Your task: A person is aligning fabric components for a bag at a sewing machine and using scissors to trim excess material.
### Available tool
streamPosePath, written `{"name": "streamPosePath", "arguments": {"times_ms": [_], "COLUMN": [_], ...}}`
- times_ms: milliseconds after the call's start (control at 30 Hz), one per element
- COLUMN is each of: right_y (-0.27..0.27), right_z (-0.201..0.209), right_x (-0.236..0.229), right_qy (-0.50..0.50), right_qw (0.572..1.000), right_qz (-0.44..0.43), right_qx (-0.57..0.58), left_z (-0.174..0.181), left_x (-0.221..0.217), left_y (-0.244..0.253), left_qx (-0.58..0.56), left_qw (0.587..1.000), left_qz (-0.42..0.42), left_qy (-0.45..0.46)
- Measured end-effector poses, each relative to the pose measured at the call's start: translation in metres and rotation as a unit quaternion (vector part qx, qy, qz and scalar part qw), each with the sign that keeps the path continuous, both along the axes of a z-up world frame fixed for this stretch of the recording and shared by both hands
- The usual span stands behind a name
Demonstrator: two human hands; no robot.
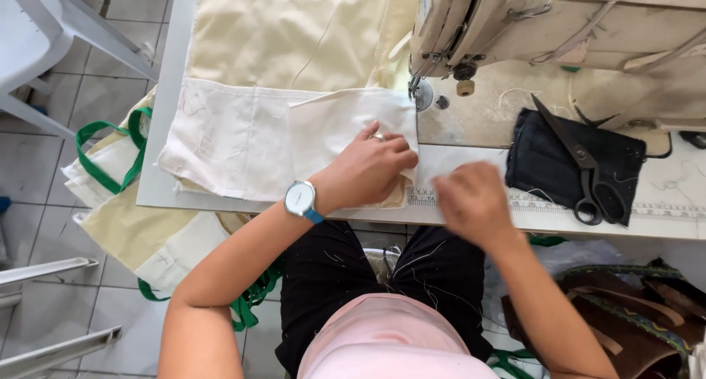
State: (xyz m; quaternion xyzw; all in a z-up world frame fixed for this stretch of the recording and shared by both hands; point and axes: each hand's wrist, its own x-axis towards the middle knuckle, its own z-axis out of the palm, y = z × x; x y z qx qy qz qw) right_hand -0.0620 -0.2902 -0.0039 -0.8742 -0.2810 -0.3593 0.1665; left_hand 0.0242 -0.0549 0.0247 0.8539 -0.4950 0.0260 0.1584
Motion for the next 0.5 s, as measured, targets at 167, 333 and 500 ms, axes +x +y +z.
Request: {"name": "streamPosePath", "arguments": {"times_ms": [167, 333, 500], "right_y": [0.044, 0.048, 0.045], "right_z": [0.032, 0.02, 0.009], "right_x": [-0.02, -0.031, -0.031], "right_qy": [0.017, 0.055, 0.067], "right_qw": [0.996, 0.99, 0.99], "right_qz": [-0.039, -0.076, -0.081], "right_qx": [-0.072, -0.108, -0.096], "left_z": [0.003, -0.009, -0.001], "left_x": [0.019, 0.022, 0.023], "left_y": [-0.009, -0.026, -0.011], "left_qx": [-0.045, 0.017, 0.027], "left_qw": [0.998, 0.997, 0.988], "left_qz": [-0.03, -0.06, -0.094], "left_qy": [0.013, -0.044, -0.117]}}
